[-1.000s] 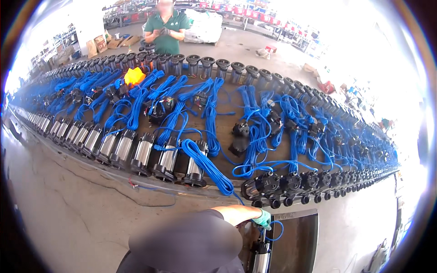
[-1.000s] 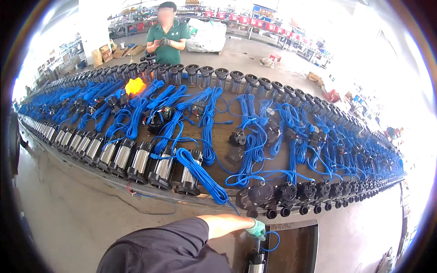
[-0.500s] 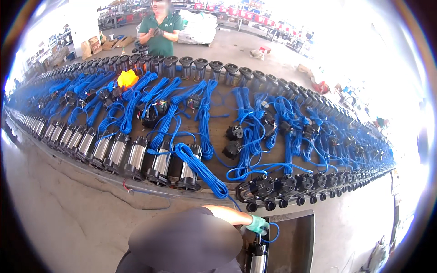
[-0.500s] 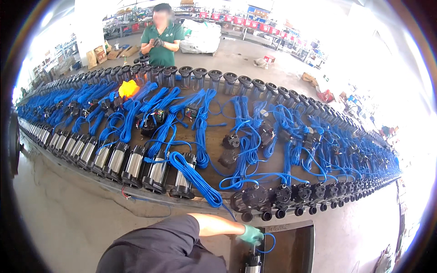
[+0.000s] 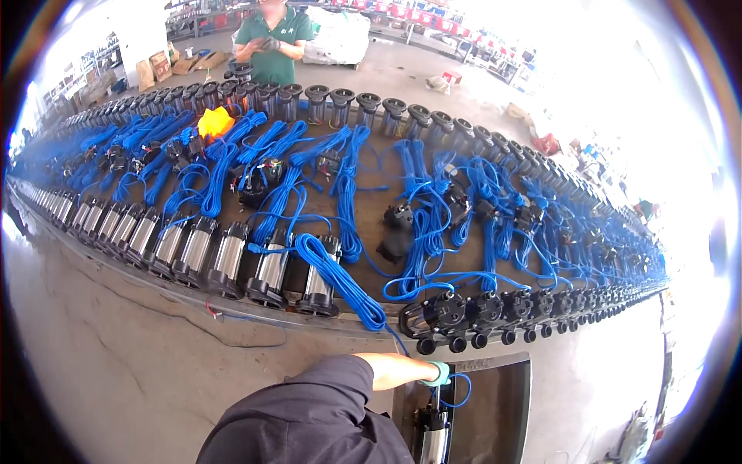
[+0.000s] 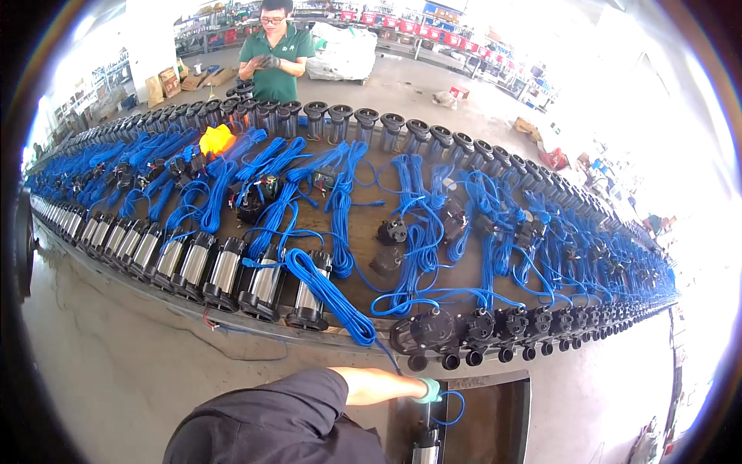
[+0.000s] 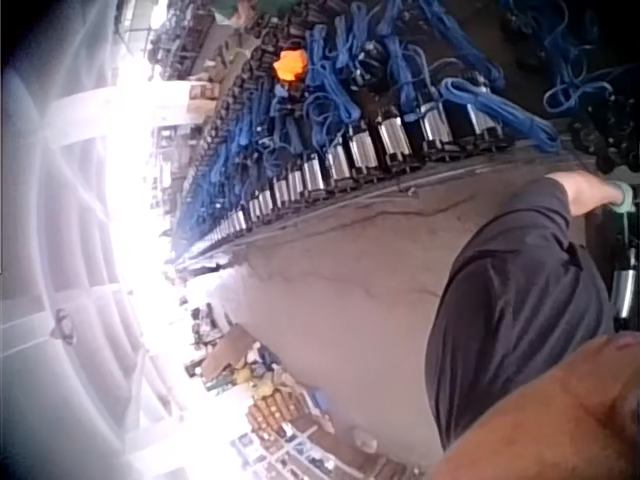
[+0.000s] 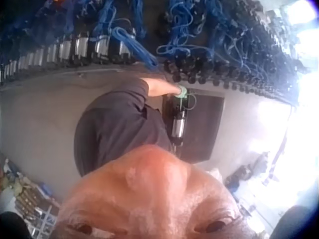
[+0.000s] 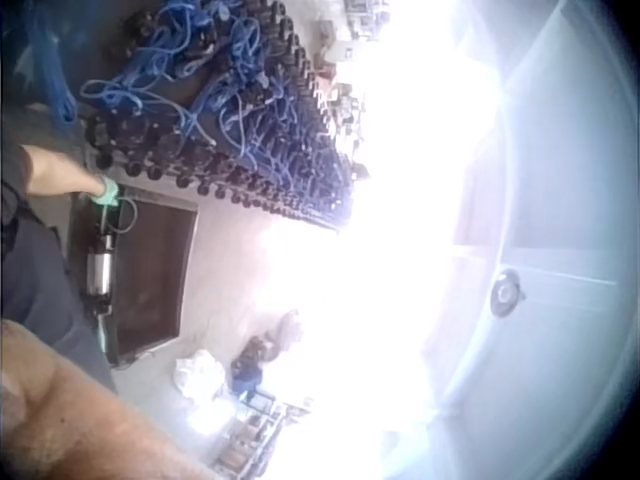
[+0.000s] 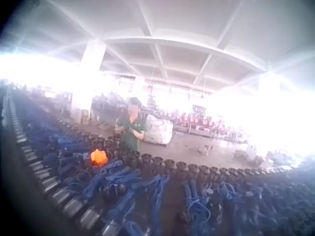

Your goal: The person tests submersible pumps by picking them up from a table, connecting an air line to each pump, submerging it into a water tank, and removing it.

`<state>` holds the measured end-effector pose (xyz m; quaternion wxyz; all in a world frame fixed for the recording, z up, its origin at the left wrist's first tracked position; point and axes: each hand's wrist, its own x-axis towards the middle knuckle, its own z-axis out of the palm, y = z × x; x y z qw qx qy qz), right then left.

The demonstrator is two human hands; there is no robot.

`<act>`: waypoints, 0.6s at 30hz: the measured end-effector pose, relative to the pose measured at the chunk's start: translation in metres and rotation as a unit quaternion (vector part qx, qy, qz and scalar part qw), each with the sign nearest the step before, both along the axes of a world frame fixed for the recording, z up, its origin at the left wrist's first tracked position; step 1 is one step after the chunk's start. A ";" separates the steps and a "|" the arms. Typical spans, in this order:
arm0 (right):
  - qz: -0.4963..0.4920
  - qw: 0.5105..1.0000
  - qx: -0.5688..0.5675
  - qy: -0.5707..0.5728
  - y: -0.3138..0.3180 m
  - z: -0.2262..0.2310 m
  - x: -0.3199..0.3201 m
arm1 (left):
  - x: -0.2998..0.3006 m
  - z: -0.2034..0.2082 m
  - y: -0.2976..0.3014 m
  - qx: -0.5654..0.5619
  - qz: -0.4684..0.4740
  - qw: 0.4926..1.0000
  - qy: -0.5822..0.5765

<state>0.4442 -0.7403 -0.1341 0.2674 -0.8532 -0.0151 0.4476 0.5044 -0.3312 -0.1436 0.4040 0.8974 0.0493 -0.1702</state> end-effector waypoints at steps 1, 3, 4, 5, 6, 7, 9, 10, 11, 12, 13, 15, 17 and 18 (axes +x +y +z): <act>-0.003 1.000 -0.001 0.001 -0.001 0.000 -0.002 | 0.001 0.002 -0.003 -0.015 0.023 1.000 0.012; -0.001 1.000 -0.004 0.001 -0.003 -0.002 0.000 | -0.003 0.004 -0.002 -0.027 0.053 0.998 0.009; -0.005 1.000 -0.006 0.001 -0.004 0.001 -0.003 | -0.007 0.009 -0.002 -0.024 0.042 0.999 0.008; -0.020 1.000 -0.008 0.003 -0.012 0.000 -0.009 | -0.014 0.032 -0.002 -0.044 -0.009 0.999 -0.018; -0.033 0.999 -0.010 0.007 -0.017 0.000 -0.014 | -0.025 0.053 0.002 -0.064 -0.056 0.995 -0.043; -0.029 1.000 -0.008 0.004 -0.014 0.000 -0.011 | -0.030 0.055 0.015 -0.063 -0.053 0.996 -0.042; -0.024 1.000 -0.011 0.008 -0.014 0.002 -0.010 | -0.034 0.050 0.035 0.002 -0.251 0.952 -0.174; -0.016 1.000 -0.013 0.007 -0.010 0.003 -0.007 | -0.034 0.041 0.039 0.003 -0.244 0.954 -0.174; -0.009 1.000 -0.013 0.007 -0.009 0.002 -0.005 | -0.031 0.029 0.041 -0.015 -0.245 0.955 -0.169; -0.011 1.000 -0.014 0.007 -0.009 0.003 -0.007 | -0.027 0.029 0.040 -0.033 -0.255 0.952 -0.164; -0.015 1.000 -0.015 0.007 -0.011 0.002 -0.008 | -0.023 0.029 0.038 -0.045 -0.253 0.950 -0.174; -0.017 1.000 -0.017 0.007 -0.012 0.001 -0.009 | -0.014 0.037 0.030 -0.047 -0.210 0.972 -0.093; -0.032 0.999 -0.019 0.011 -0.019 -0.001 -0.016 | -0.012 0.056 0.011 -0.026 -0.120 0.992 -0.012; -0.015 1.000 -0.018 0.011 -0.012 0.001 -0.010 | -0.006 0.038 0.007 -0.018 -0.052 0.997 0.056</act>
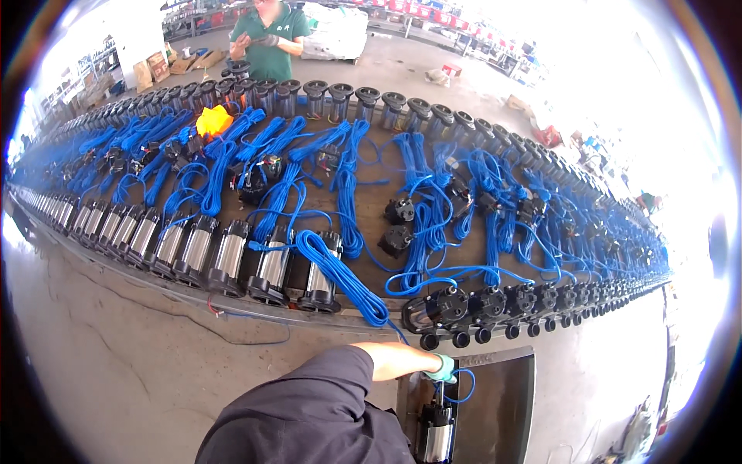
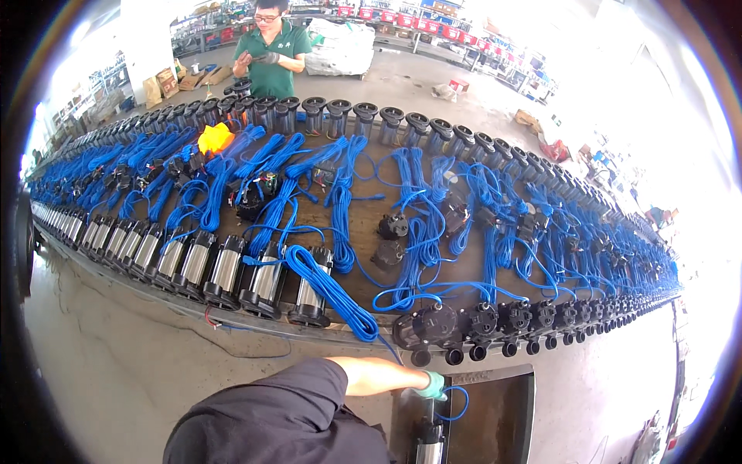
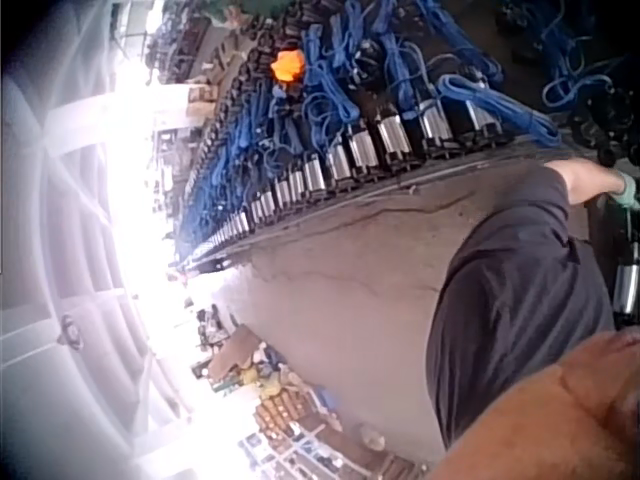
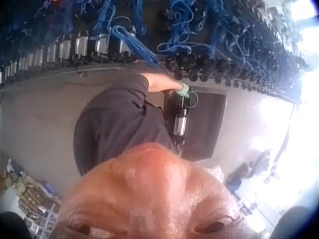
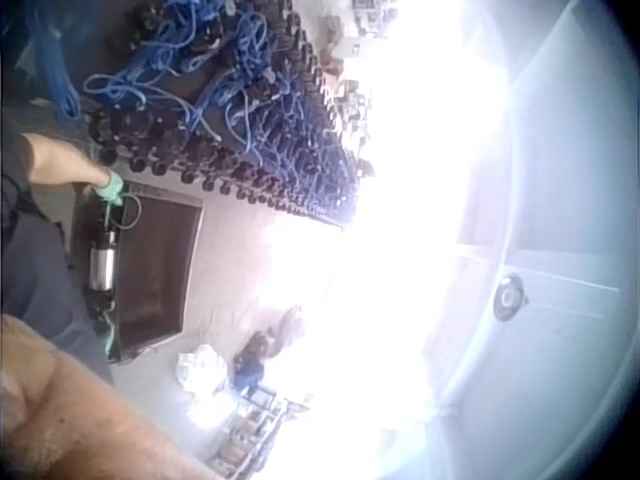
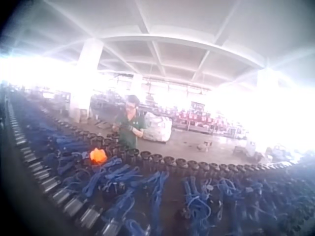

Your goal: The person tests submersible pumps by picking them up from a table, connecting an air line to each pump, submerging it into a water tank, and removing it.

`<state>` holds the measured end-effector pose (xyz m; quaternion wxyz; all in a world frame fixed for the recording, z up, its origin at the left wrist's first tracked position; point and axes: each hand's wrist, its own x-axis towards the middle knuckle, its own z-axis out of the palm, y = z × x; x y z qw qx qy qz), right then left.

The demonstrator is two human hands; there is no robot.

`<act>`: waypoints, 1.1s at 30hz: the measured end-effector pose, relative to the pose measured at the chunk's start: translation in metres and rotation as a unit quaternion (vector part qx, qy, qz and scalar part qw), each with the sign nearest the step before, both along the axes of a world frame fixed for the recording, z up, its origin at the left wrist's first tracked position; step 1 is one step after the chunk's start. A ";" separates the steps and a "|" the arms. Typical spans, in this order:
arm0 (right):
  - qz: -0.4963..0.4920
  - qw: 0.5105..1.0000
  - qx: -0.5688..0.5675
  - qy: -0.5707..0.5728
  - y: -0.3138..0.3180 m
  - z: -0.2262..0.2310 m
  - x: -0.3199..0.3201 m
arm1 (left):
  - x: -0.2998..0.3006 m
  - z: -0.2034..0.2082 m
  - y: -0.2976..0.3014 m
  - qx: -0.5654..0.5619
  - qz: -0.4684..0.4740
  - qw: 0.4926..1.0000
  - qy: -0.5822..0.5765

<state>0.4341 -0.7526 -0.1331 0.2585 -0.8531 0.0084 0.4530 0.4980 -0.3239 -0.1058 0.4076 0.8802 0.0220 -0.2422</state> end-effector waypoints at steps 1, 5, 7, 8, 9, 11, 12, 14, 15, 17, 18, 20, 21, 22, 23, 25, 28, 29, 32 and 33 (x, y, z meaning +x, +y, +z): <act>0.018 1.000 0.003 0.000 0.009 0.000 0.007 | 0.003 -0.019 0.003 -0.023 0.066 0.996 0.047; -0.001 1.000 -0.002 0.002 0.000 -0.001 0.002 | 0.000 -0.010 -0.009 0.022 0.066 0.995 -0.071; -0.011 1.000 -0.004 0.004 -0.005 -0.003 -0.002 | -0.012 0.000 0.006 -0.027 -0.035 0.990 -0.131; -0.016 1.000 -0.005 0.005 -0.008 -0.002 -0.004 | -0.018 0.002 0.012 -0.076 -0.130 0.970 -0.189; -0.011 1.000 -0.005 0.005 -0.008 -0.002 -0.003 | -0.026 -0.009 0.018 -0.074 -0.151 0.954 -0.249; -0.009 1.000 -0.004 0.003 -0.007 -0.002 -0.004 | -0.022 -0.016 0.020 -0.084 -0.150 0.951 -0.258; 0.005 1.000 -0.007 0.004 -0.002 -0.002 0.002 | -0.022 -0.022 0.025 -0.093 -0.138 0.948 -0.270; -0.001 1.000 -0.008 0.006 -0.008 -0.003 -0.002 | -0.011 -0.006 0.015 -0.024 -0.109 0.984 -0.141; -0.002 1.000 -0.009 0.006 -0.009 -0.002 -0.003 | -0.010 -0.004 0.008 -0.028 -0.066 0.991 -0.112; -0.002 1.000 -0.009 0.010 -0.010 -0.004 -0.005 | -0.012 0.001 0.002 -0.033 -0.021 0.996 -0.081; -0.006 1.000 -0.010 0.010 -0.012 -0.003 -0.007 | -0.014 0.016 0.001 -0.095 0.066 0.992 0.042; -0.011 1.000 -0.010 0.011 -0.015 -0.004 -0.009 | -0.015 0.022 -0.003 -0.152 0.149 0.963 0.166; -0.011 1.000 -0.010 0.011 -0.018 -0.004 -0.011 | -0.017 0.019 -0.003 -0.167 0.154 0.961 0.157; -0.013 1.000 -0.010 0.011 -0.018 -0.004 -0.011 | -0.019 0.017 -0.002 -0.181 0.159 0.959 0.148; -0.017 1.000 -0.010 0.013 -0.020 -0.005 -0.012 | -0.024 0.015 -0.002 -0.083 0.100 0.991 -0.013; -0.023 1.000 -0.009 0.013 -0.023 -0.005 -0.015 | -0.038 0.014 0.012 -0.042 -0.046 0.991 -0.120; -0.010 1.000 -0.009 0.013 -0.020 -0.004 -0.010 | -0.034 -0.014 0.031 -0.059 -0.123 0.969 -0.206; -0.008 1.000 -0.010 0.013 -0.020 -0.003 -0.009 | -0.026 -0.016 0.031 -0.066 -0.116 0.972 -0.192; -0.035 0.999 -0.011 0.018 -0.032 -0.006 -0.023 | -0.015 0.037 0.014 -0.102 -0.008 0.994 0.033; -0.016 1.000 -0.011 0.013 -0.026 -0.003 -0.014 | -0.007 0.013 0.014 -0.082 0.033 0.995 0.055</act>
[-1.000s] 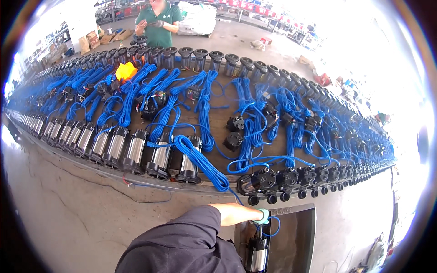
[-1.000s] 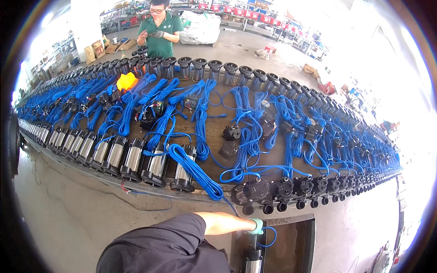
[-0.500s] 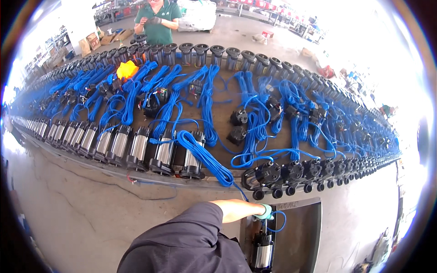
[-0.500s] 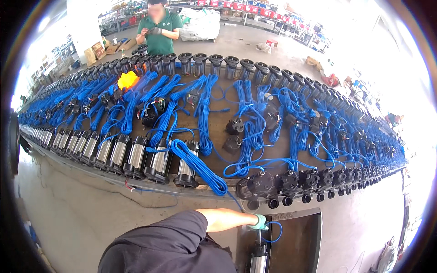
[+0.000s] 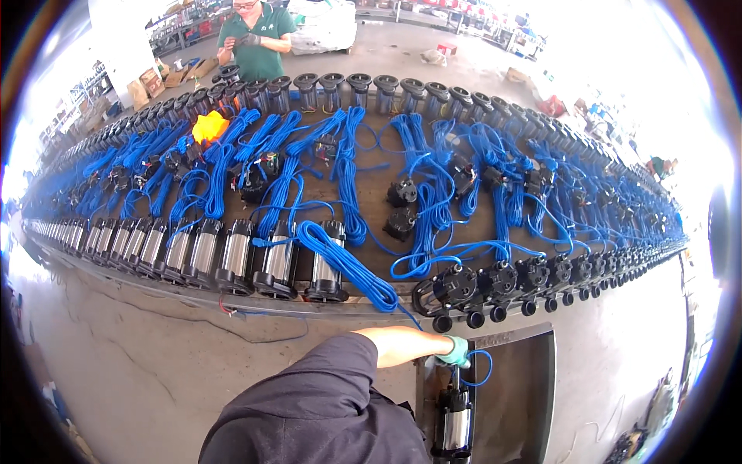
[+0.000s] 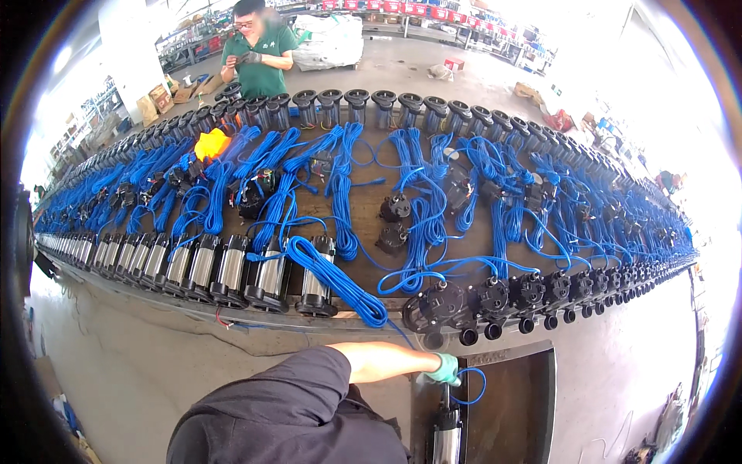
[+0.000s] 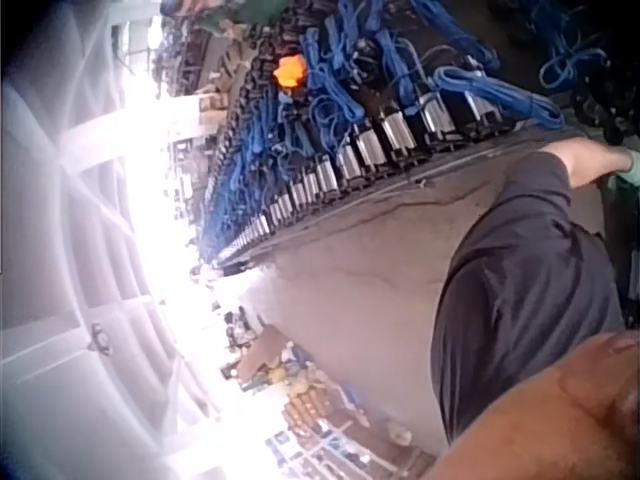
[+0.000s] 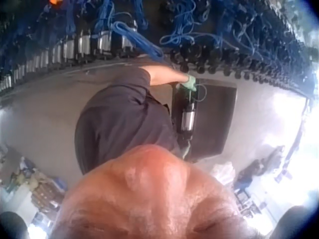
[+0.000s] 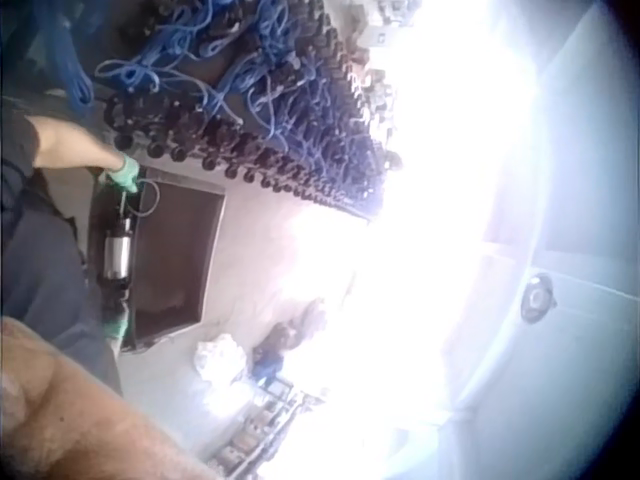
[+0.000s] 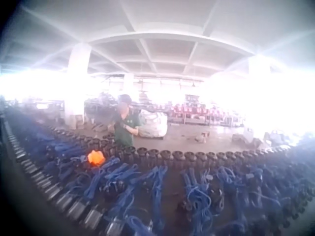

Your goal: The person tests submersible pumps by picking them up from a table, connecting an air line to each pump, submerging it into a water tank, and removing it.

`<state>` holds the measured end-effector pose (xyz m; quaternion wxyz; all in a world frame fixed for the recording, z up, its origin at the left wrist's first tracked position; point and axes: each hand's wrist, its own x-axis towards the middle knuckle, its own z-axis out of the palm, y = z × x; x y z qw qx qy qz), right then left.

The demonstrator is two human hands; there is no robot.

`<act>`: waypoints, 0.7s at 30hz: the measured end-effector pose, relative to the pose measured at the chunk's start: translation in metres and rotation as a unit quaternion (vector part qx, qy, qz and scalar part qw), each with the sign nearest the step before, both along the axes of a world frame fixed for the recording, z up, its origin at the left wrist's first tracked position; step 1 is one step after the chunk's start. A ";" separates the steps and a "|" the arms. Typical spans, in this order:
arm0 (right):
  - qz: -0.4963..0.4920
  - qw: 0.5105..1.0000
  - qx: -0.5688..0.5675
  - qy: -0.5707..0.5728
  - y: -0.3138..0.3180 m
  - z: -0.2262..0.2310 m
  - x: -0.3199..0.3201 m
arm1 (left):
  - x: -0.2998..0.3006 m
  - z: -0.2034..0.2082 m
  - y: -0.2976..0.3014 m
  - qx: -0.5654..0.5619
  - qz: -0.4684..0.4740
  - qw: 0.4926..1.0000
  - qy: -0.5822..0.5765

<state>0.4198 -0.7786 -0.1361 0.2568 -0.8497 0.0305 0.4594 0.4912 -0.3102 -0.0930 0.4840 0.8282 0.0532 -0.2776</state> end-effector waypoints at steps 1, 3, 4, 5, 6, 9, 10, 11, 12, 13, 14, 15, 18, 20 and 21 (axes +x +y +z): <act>-0.002 1.000 0.001 0.000 -0.001 -0.001 -0.001 | -0.002 0.015 -0.008 -0.042 0.129 0.985 0.106; -0.008 1.000 -0.002 0.001 -0.007 0.000 -0.005 | 0.004 0.012 -0.016 -0.060 0.150 0.979 0.126; -0.010 1.000 -0.003 0.002 -0.009 -0.001 -0.007 | -0.001 0.012 -0.014 -0.060 0.147 0.979 0.128; -0.011 1.000 -0.004 0.004 -0.012 -0.002 -0.010 | -0.013 0.014 -0.008 -0.108 0.122 0.985 0.062; -0.016 1.000 -0.007 0.007 -0.016 -0.002 -0.015 | -0.019 0.016 -0.005 -0.155 0.095 0.983 -0.003; -0.004 1.000 -0.012 0.003 -0.024 0.002 -0.013 | -0.017 -0.032 0.000 -0.124 -0.061 0.982 -0.130; 0.000 1.000 -0.012 0.001 -0.027 0.000 -0.013 | -0.018 -0.036 0.002 -0.152 -0.046 0.979 -0.128; 0.002 1.000 -0.015 0.002 -0.035 0.002 -0.017 | -0.018 -0.038 -0.002 -0.154 -0.044 0.979 -0.126; 0.010 1.000 -0.017 0.001 -0.041 0.002 -0.016 | -0.013 -0.040 -0.006 -0.093 -0.038 0.985 -0.143; 0.011 1.000 -0.019 0.001 -0.049 -0.001 -0.019 | -0.013 -0.033 -0.010 -0.034 -0.039 0.987 -0.155; 0.013 1.000 -0.022 0.002 -0.059 -0.002 -0.024 | -0.010 -0.026 -0.014 0.031 -0.050 0.990 -0.127; 0.022 0.999 -0.028 0.005 -0.071 -0.002 -0.034 | -0.010 -0.025 -0.021 0.079 -0.057 0.986 -0.135; 0.095 0.992 -0.027 -0.072 -0.086 0.013 -0.047 | -0.003 -0.035 -0.014 0.120 -0.055 0.971 -0.201; 0.130 0.960 -0.026 -0.247 -0.053 0.019 -0.045 | -0.003 -0.033 0.006 0.224 -0.152 0.919 -0.286; 0.104 0.942 -0.053 -0.316 -0.043 0.023 -0.056 | -0.005 -0.015 0.009 0.262 -0.129 0.919 -0.266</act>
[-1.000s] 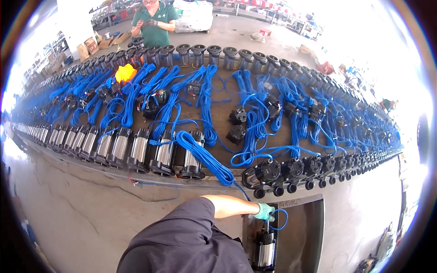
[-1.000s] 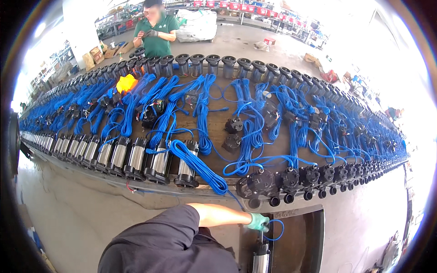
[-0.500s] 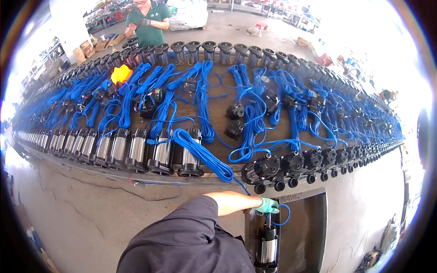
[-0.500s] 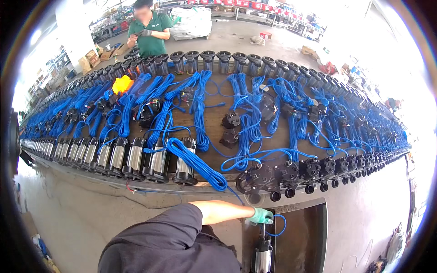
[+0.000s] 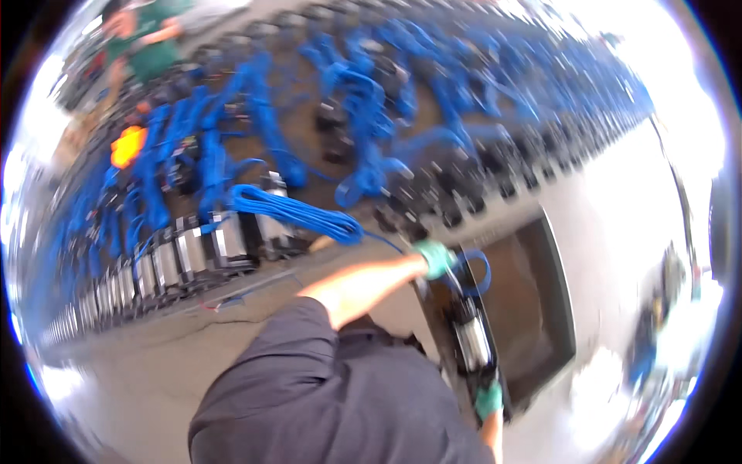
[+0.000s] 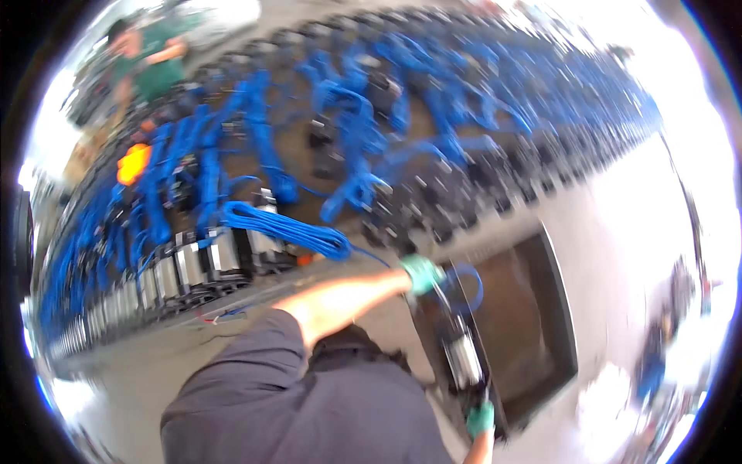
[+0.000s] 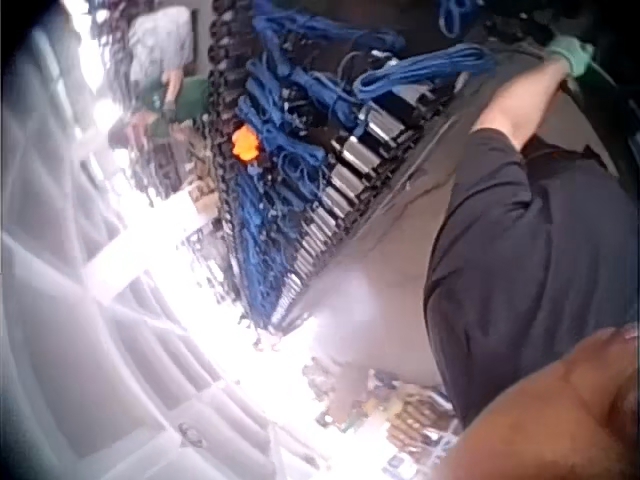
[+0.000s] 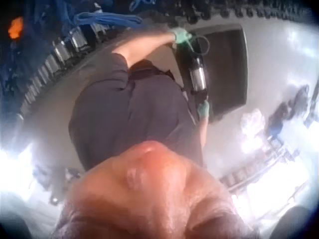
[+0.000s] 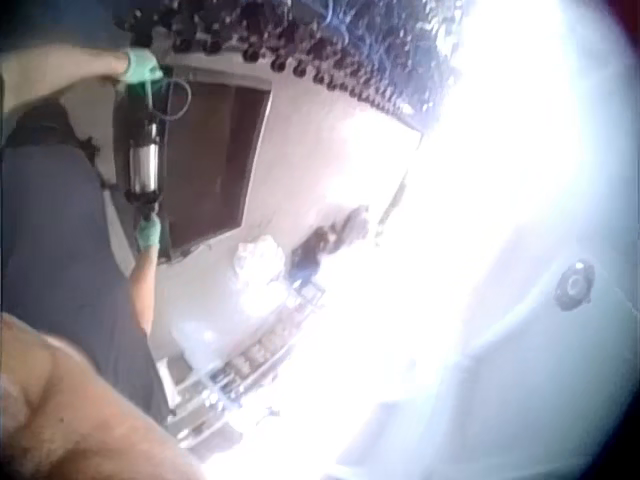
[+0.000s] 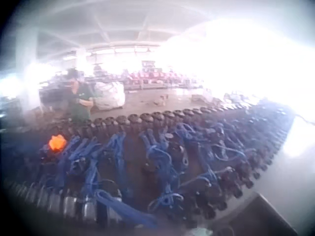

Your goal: The person tests submersible pumps by picking them up from a table, connecting an air line to each pump, submerging it into a water tank, and removing it.

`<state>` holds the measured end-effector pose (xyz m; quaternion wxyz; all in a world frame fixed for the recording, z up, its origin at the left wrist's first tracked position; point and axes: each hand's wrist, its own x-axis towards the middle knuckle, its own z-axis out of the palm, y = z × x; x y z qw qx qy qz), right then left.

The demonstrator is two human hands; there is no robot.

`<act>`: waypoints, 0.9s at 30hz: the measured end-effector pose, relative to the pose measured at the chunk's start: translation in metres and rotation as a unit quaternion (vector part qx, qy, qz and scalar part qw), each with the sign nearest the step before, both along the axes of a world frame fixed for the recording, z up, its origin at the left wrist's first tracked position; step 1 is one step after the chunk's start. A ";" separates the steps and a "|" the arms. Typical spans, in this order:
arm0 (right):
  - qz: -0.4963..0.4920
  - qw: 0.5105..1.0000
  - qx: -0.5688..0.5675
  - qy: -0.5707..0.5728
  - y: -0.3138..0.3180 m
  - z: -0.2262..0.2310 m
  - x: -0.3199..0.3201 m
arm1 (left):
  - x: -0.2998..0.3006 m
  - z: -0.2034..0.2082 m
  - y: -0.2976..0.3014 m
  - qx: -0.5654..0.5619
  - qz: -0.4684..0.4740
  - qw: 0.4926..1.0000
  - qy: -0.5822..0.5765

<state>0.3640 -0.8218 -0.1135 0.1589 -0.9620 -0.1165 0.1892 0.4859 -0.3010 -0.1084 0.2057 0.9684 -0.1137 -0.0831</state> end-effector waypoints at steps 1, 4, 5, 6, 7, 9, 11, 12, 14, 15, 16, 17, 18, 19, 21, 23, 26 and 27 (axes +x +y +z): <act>0.005 0.995 -0.018 0.094 0.065 0.066 0.016 | -0.007 0.001 0.016 0.019 0.028 0.999 -0.019; -0.034 0.998 0.009 -0.054 0.030 0.034 -0.001 | -0.013 0.012 0.031 -0.093 0.250 0.963 0.045; -0.089 0.995 0.029 -0.020 0.025 0.032 -0.008 | -0.016 -0.003 0.035 -0.119 0.285 0.951 0.029; -0.141 0.989 0.053 0.010 0.022 0.029 -0.013 | -0.013 -0.016 0.037 -0.144 0.322 0.936 0.009; -0.154 0.987 0.051 0.009 0.010 0.018 -0.025 | -0.010 -0.016 0.030 -0.146 0.310 0.940 0.012; -0.267 0.950 0.157 0.040 -0.007 0.005 -0.049 | -0.006 -0.010 0.018 -0.128 0.331 0.935 0.000; -0.330 0.921 0.192 0.080 -0.010 0.012 -0.070 | -0.004 0.008 0.014 -0.104 0.326 0.939 -0.016; -0.385 0.887 0.227 0.119 -0.005 0.021 -0.080 | -0.003 0.014 0.013 -0.081 0.327 0.941 -0.034; -0.384 0.888 0.225 0.118 -0.005 0.032 -0.095 | -0.001 0.014 0.015 -0.058 0.329 0.941 -0.056; -0.410 0.873 0.234 0.123 -0.009 0.030 -0.105 | 0.003 0.016 0.014 -0.056 0.326 0.940 -0.087; -0.436 0.857 0.243 0.128 -0.012 0.029 -0.115 | 0.007 0.019 0.013 -0.053 0.322 0.938 -0.117; -0.446 0.853 0.239 0.128 -0.017 0.030 -0.124 | 0.009 0.021 0.014 -0.052 0.336 0.935 -0.100; -0.452 0.849 0.242 0.127 -0.020 0.028 -0.133 | 0.013 0.024 0.019 -0.042 0.333 0.937 -0.093; -0.469 0.840 0.249 0.115 -0.025 0.026 -0.141 | 0.013 0.025 0.022 -0.039 0.336 0.936 -0.099; -0.492 0.823 0.267 0.096 -0.031 0.025 -0.152 | 0.014 0.034 0.023 -0.031 0.323 0.942 -0.087; -0.509 0.811 0.273 0.088 -0.031 0.027 -0.166 | 0.018 0.023 0.010 -0.016 0.294 0.953 -0.074; -0.539 0.798 0.264 0.057 -0.030 0.030 -0.179 | 0.031 0.000 -0.022 0.008 0.216 0.976 -0.008; -0.549 0.779 0.298 0.056 -0.021 0.041 -0.172 | 0.035 -0.029 -0.018 0.030 0.151 0.988 -0.021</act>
